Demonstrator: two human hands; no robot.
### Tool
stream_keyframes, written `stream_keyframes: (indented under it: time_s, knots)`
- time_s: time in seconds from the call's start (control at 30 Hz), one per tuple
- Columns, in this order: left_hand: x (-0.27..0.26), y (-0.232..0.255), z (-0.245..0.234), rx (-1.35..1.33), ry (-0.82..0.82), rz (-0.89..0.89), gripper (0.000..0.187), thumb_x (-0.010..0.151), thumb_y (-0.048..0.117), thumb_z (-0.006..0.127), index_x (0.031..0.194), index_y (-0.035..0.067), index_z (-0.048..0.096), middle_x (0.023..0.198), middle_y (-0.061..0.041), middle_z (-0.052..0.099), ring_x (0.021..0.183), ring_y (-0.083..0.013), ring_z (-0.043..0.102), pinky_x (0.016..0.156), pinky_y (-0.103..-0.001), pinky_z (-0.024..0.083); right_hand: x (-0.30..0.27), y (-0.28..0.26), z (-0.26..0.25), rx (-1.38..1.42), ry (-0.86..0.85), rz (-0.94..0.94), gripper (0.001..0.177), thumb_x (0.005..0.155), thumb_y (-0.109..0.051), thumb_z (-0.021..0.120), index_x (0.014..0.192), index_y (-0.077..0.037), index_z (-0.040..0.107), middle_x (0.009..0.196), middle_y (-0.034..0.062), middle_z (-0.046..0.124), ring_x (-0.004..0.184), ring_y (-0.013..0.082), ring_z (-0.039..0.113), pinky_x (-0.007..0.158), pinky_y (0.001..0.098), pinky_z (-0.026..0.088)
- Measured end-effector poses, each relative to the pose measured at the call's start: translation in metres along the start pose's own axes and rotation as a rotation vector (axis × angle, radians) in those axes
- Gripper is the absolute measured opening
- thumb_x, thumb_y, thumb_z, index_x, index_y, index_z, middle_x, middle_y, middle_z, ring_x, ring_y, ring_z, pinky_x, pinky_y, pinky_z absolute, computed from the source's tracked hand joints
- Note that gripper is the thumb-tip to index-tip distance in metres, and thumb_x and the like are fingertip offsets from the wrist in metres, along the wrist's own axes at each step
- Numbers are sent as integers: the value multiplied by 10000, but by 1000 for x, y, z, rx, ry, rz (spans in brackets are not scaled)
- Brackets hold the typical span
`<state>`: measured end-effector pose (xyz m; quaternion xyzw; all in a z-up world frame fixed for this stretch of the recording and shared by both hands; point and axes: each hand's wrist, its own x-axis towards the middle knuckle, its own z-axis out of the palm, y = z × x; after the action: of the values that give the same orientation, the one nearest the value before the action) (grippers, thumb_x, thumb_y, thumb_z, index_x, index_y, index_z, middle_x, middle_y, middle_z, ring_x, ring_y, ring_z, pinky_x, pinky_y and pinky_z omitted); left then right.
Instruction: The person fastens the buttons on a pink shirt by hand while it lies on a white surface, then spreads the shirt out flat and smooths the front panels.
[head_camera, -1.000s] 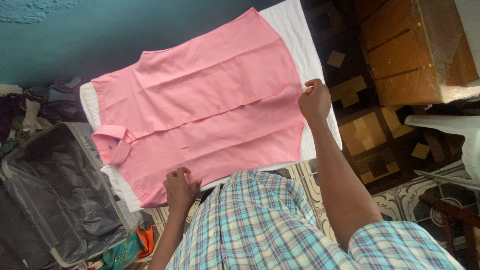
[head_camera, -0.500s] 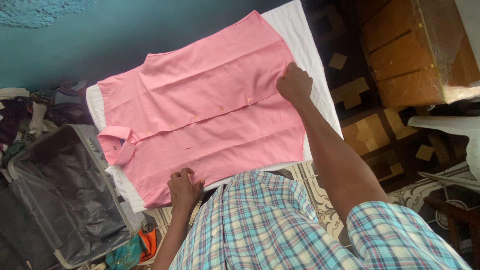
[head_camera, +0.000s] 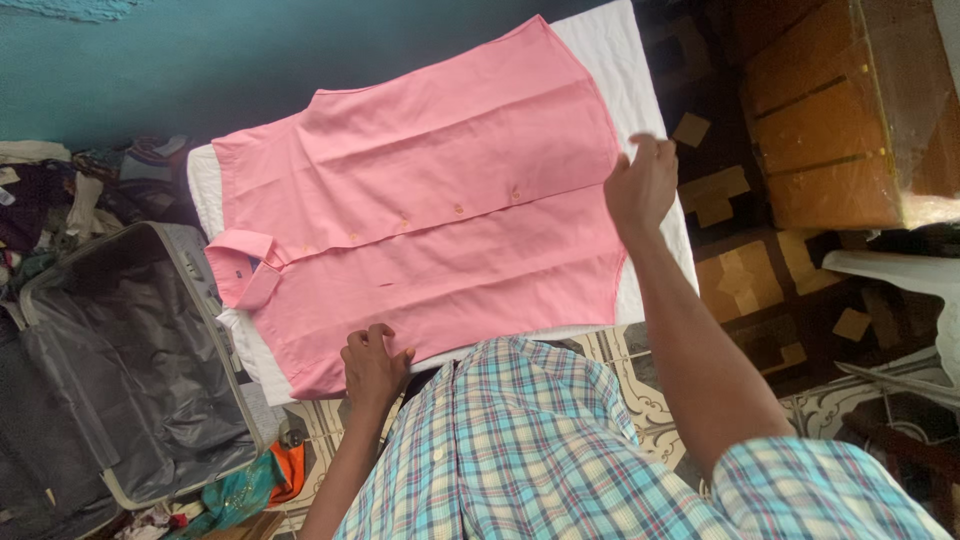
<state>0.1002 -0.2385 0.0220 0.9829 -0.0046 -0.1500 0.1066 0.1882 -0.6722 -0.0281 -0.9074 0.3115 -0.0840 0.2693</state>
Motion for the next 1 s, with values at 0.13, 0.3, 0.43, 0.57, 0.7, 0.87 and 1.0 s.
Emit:
stream_keyframes:
  time_s: [0.13,0.3,0.43,0.57,0.7,0.87,1.0]
  knots:
    - [2,1,-1,1,-28,-25,534,722,240,890,1156,156,591,1203,-208,532,1064,-419,542,827,-503,503,-51,4,20,41,1,-350,323,1099,-217,627,1393,-96,571,1498,108,550,1405,310,528,1163,474,423]
    - [0,-3,0,4,-14,1,549,724,247,891,1169,147,585,1193,-222,533,1055,-425,546,826,-506,505,-73,8,15,-520,-556,-385,874,942,-752,248,1625,-219,128,1694,73,69,1551,261,-9,1238,542,-19]
    - [1,-3,0,-4,3,17,547,724,248,891,1172,153,591,1195,-226,537,1056,-432,543,818,-514,503,-52,36,1,-624,-508,-207,888,936,-769,105,1636,-226,45,1710,46,10,1556,256,-55,1205,557,-79]
    - [-4,-10,4,-38,31,16,528,712,257,886,1157,154,621,1203,-219,547,1084,-435,540,856,-519,499,-66,47,4,-393,-227,-155,731,1090,-519,419,1650,-76,258,1691,233,204,1541,417,209,1211,651,174]
    - [-4,-34,14,-145,66,-13,443,741,252,859,1123,148,660,1194,-195,565,1087,-434,550,871,-511,499,-107,25,0,-142,-90,159,692,1004,-398,754,1465,29,463,1483,329,437,1383,465,441,1059,632,416]
    - [-5,-110,23,-266,234,-466,238,953,319,737,1145,177,738,1118,-152,695,1083,-324,674,987,-456,545,-138,20,-13,-68,-223,394,762,882,-401,815,1330,59,406,1205,305,471,913,446,605,731,544,524]
    - [-8,-163,10,-407,353,-799,440,865,320,757,1210,88,611,1249,-210,545,1074,-335,603,880,-463,537,-147,57,-2,43,-292,392,574,940,-293,816,1231,65,475,1109,270,547,897,405,606,741,460,540]
